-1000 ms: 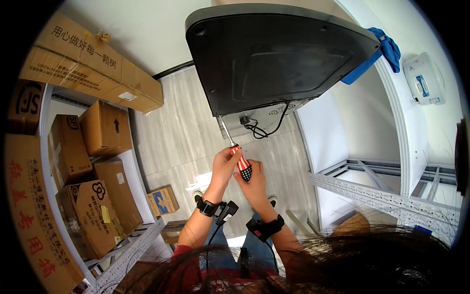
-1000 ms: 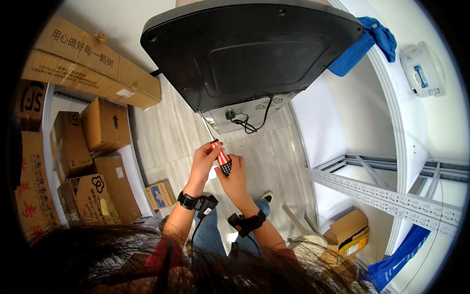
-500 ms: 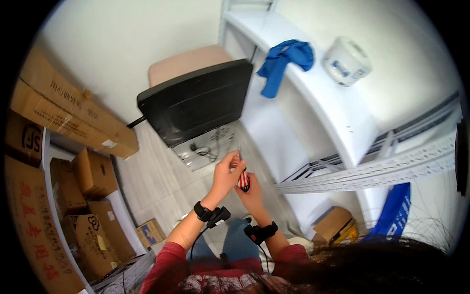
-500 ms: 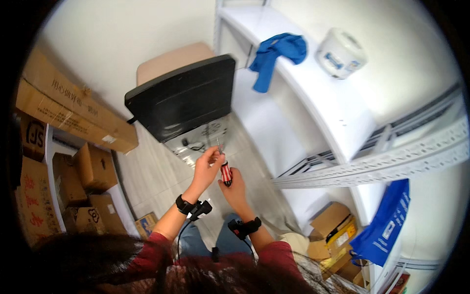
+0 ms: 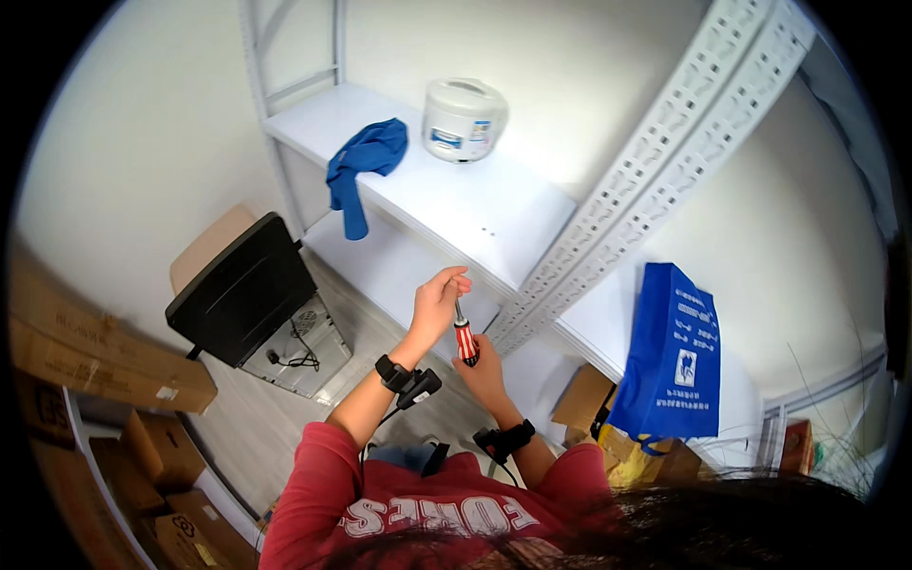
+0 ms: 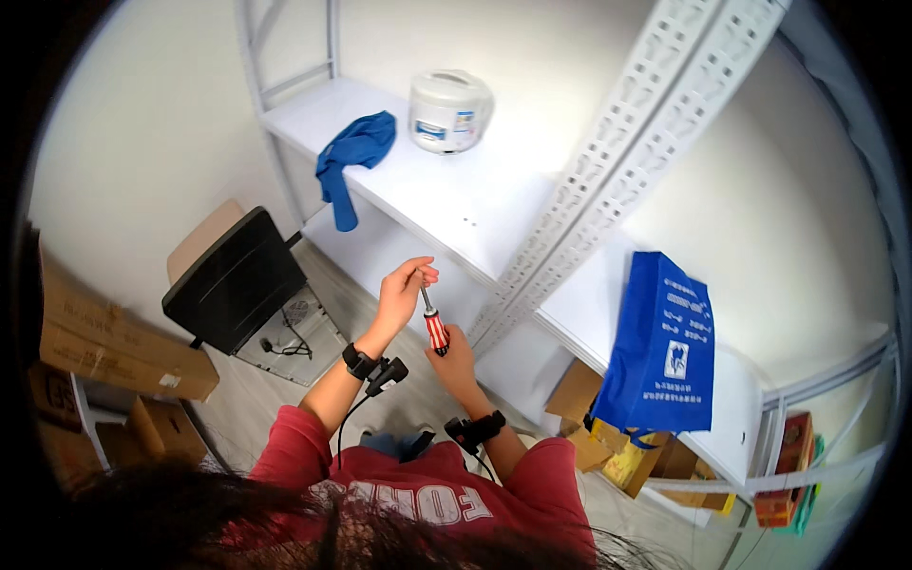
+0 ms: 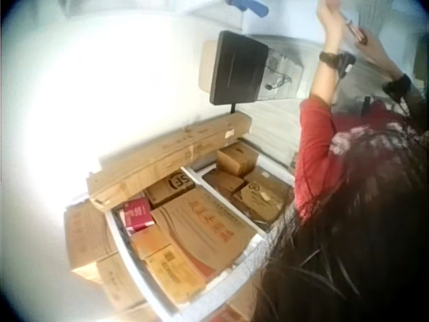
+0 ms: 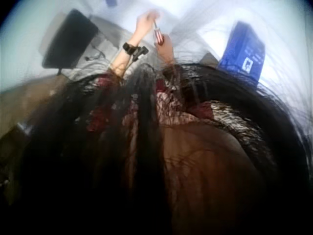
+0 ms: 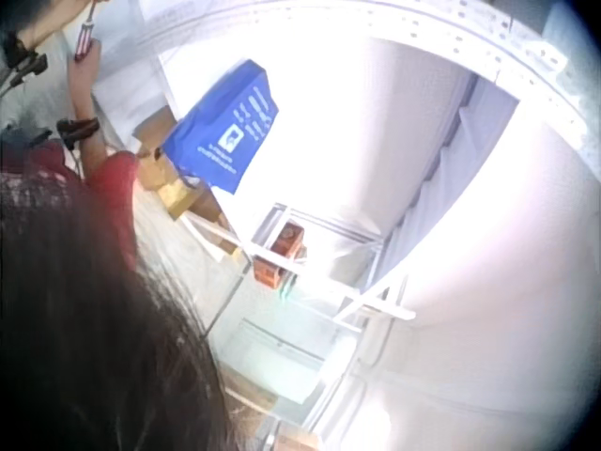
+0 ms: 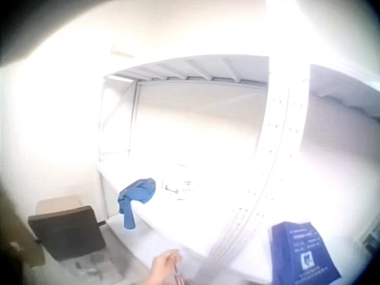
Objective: The person uses a screwdriver to unscrew several screws from the top and back panels of a black kitchen appliance, removing a screw from a hole and placing it on the floor.
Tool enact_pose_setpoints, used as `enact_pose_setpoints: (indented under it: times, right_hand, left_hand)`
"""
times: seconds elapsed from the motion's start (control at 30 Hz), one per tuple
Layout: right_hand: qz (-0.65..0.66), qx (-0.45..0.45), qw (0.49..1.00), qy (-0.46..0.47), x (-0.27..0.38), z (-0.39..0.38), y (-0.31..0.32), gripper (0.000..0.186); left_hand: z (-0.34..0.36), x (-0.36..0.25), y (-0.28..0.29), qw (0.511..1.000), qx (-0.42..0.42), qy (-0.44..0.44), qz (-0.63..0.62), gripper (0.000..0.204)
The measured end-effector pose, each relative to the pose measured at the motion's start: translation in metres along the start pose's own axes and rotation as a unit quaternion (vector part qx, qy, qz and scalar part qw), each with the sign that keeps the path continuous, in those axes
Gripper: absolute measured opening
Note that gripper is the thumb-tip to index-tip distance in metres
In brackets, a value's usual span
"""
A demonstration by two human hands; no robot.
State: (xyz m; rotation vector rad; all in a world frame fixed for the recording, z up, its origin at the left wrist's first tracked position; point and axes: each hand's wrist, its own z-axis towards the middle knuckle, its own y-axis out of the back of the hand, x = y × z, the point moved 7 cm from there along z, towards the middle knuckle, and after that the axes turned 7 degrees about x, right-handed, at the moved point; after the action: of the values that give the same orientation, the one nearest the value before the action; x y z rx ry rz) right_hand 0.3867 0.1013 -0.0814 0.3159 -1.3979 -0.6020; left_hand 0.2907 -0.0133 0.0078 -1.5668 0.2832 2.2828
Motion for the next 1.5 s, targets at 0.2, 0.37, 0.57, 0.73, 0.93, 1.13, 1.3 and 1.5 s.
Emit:
enact_pose_setpoints:
  times: [0.2, 0.37, 0.57, 0.73, 0.93, 1.13, 1.3, 1.5]
  right_hand:
    - [-0.025, -0.067, 0.997, -0.003, -0.015, 0.012, 0.035, 0.043]
    - [0.002, -0.088, 0.993, -0.075, -0.034, 0.041, 0.051, 0.040]
    - [-0.014, -0.140, 0.983, -0.121, -0.041, 0.084, 0.054, 0.041]
    - [0.004, -0.202, 0.966, -0.164, -0.044, 0.105, 0.058, 0.041]
    - [0.021, -0.277, 0.945, -0.174, -0.037, 0.142, 0.053, 0.036]
    - [0.041, -0.274, 0.946, -0.169, -0.055, 0.171, 0.048, 0.032]
    - [0.077, -0.267, 0.943, -0.185, -0.065, 0.186, 0.039, 0.030]
    - [0.089, -0.249, 0.950, -0.169, -0.071, 0.197, 0.033, 0.032]
  left_hand:
    - [0.047, 0.021, -0.040, 0.998, 0.033, 0.009, -0.061, 0.013]
    - [0.100, 0.052, -0.060, 0.991, 0.075, 0.004, -0.106, 0.008]
    - [0.166, 0.060, -0.063, 0.990, 0.089, -0.043, -0.103, 0.006]
    - [0.206, 0.066, -0.057, 0.989, 0.133, 0.030, -0.063, 0.005]
    - [0.206, 0.112, -0.059, 0.951, 0.209, -0.093, 0.208, 0.004]
    - [0.197, 0.162, -0.068, 0.914, 0.277, -0.101, 0.279, 0.006]
    - [0.191, 0.168, -0.062, 0.920, 0.277, -0.062, 0.269, 0.011]
    - [0.196, 0.171, -0.060, 0.921, 0.261, -0.050, 0.285, 0.011]
